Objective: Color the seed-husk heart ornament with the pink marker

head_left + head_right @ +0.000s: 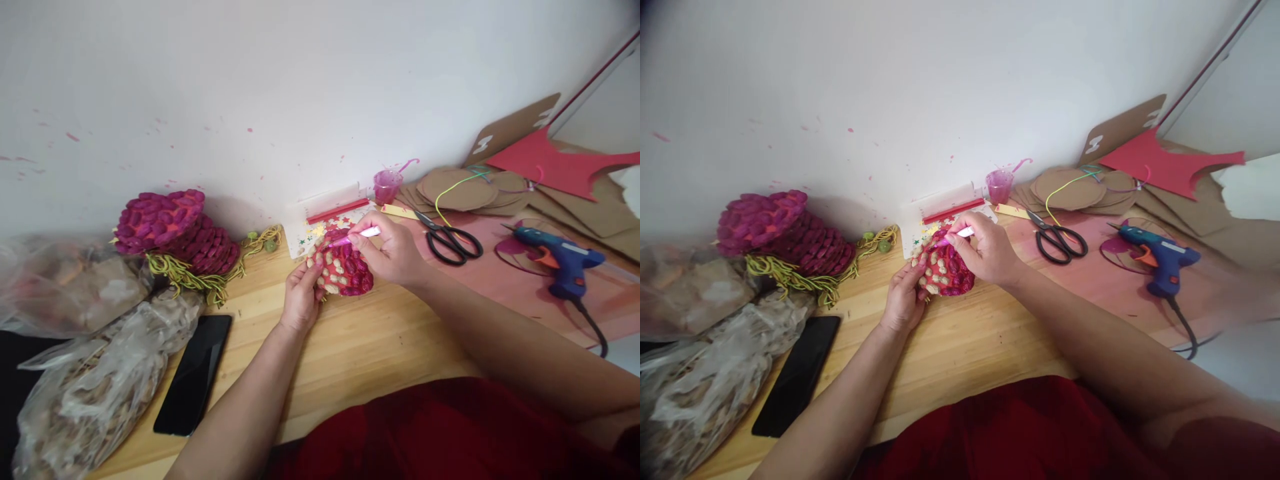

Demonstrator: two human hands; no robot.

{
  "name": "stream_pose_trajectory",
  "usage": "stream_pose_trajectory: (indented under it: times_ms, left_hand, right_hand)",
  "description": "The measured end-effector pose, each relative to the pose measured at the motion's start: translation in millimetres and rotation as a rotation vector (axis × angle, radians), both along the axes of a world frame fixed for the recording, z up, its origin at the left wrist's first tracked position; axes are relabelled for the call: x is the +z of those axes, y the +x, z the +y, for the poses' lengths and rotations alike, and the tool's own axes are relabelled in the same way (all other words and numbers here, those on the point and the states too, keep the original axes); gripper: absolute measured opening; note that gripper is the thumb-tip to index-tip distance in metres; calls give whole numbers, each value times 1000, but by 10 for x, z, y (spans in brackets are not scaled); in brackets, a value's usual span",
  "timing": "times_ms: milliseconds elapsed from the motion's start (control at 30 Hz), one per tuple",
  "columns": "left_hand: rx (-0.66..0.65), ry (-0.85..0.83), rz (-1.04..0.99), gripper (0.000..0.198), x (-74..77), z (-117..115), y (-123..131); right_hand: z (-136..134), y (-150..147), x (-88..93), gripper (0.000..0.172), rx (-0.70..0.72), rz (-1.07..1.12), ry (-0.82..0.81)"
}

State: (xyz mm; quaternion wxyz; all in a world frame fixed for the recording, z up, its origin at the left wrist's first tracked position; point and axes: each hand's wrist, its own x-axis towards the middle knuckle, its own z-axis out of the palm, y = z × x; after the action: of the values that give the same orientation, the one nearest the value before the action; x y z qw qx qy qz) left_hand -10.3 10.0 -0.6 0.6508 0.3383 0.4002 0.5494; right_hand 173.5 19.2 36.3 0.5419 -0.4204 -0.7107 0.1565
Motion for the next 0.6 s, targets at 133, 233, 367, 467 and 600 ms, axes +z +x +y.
stream_pose_trajectory:
  times_ms: [133,233,367,467,600]
  left_hand:
    - [-11,6,9,44,-1,5,-1]
    - [-16,13,6,42,-5,5,-5]
    - [-22,20,4,42,-2,2,-2]
    - [-20,15,0,42,4,2,5]
    - [-15,10,1,42,8,3,8]
  right_hand:
    - [-5,-6,9,8,29,-2,6]
    - [-3,-11,8,8,22,-42,36]
    - [2,-10,5,7,-4,-13,43]
    - [-5,-18,10,8,29,-27,36]
    - [-8,-17,9,8,18,-40,32]
